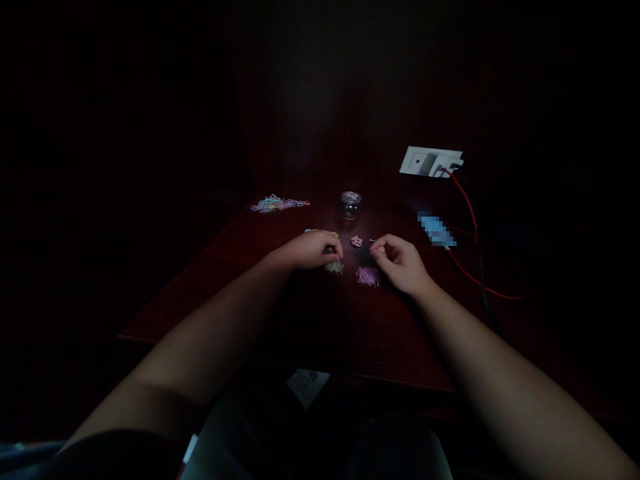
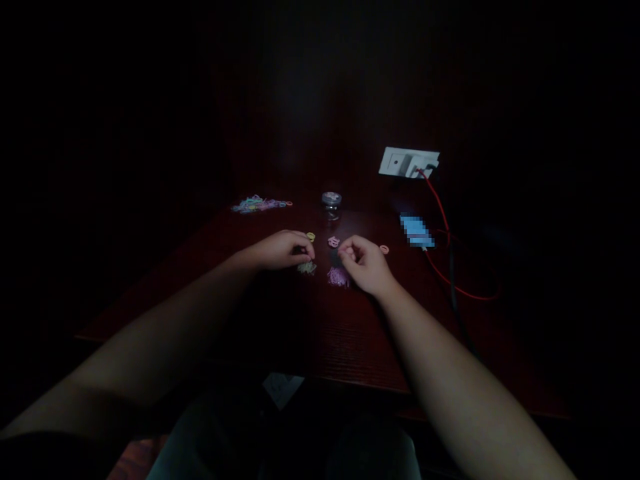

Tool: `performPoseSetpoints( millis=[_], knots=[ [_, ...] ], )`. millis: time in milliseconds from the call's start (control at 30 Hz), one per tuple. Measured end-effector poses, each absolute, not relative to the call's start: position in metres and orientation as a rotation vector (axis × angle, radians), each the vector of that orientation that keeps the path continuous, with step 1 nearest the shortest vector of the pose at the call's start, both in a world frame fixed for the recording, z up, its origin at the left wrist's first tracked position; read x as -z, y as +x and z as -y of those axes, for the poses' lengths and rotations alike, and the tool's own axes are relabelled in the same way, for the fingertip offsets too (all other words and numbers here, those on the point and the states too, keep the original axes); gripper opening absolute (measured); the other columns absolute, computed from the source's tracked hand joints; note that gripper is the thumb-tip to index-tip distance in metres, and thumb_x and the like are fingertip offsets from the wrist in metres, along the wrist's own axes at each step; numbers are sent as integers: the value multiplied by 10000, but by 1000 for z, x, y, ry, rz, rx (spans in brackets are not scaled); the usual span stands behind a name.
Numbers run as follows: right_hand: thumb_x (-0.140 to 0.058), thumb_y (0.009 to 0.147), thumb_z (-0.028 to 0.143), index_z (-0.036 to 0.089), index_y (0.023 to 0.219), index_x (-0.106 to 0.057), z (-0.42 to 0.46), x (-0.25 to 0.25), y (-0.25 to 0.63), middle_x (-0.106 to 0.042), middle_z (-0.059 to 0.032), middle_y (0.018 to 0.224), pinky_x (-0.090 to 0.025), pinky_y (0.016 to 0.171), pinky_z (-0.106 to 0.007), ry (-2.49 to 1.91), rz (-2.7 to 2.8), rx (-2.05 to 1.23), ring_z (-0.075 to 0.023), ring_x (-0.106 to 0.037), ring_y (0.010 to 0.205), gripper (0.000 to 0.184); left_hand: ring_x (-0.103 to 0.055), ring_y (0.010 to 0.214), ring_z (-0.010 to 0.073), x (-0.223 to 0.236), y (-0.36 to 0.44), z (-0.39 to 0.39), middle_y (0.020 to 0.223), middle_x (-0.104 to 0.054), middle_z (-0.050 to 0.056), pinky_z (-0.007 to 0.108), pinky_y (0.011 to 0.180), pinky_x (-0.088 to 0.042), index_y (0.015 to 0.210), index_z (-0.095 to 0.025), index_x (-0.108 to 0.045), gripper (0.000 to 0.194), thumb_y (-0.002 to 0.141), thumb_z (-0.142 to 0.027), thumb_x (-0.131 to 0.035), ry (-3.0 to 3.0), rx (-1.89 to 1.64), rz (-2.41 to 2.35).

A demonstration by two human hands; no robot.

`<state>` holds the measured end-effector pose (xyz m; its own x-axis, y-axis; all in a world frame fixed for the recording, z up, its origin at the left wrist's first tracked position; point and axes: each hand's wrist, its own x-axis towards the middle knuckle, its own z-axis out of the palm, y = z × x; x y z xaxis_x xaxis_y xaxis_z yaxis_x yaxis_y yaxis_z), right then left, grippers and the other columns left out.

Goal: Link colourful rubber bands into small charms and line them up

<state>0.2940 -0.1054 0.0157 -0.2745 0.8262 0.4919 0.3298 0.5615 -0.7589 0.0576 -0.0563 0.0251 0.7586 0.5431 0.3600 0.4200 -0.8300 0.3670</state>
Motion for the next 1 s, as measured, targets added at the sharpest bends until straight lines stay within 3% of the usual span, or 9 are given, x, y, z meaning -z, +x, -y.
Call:
performPoseSetpoints(
  millis=[667, 1000],
  knots=[
    [-589, 816, 293, 173, 796, -557, 106, -16, 293, -426, 31, 618, -311, 531, -249, -946, 1861, -682, -100, -370, 553, 126, -593, 778, 127, -27, 59, 60, 894, -657, 27, 241, 725, -438, 891, -185, -706, 158, 781, -194, -592, 2670, -562, -820],
    [-586, 819, 301, 181, 791, -552, 105, -14, 294, -434, 30, 621, -321, 538, -249, -958, 1871, -679, -102, -379, 556, 128, -613, 862, 146, -26, 60, 58, 900, -694, 31, 261, 817, -453, 879, -189, -727, 169, 784, -188, -587, 2677, -520, -771]
  ],
)
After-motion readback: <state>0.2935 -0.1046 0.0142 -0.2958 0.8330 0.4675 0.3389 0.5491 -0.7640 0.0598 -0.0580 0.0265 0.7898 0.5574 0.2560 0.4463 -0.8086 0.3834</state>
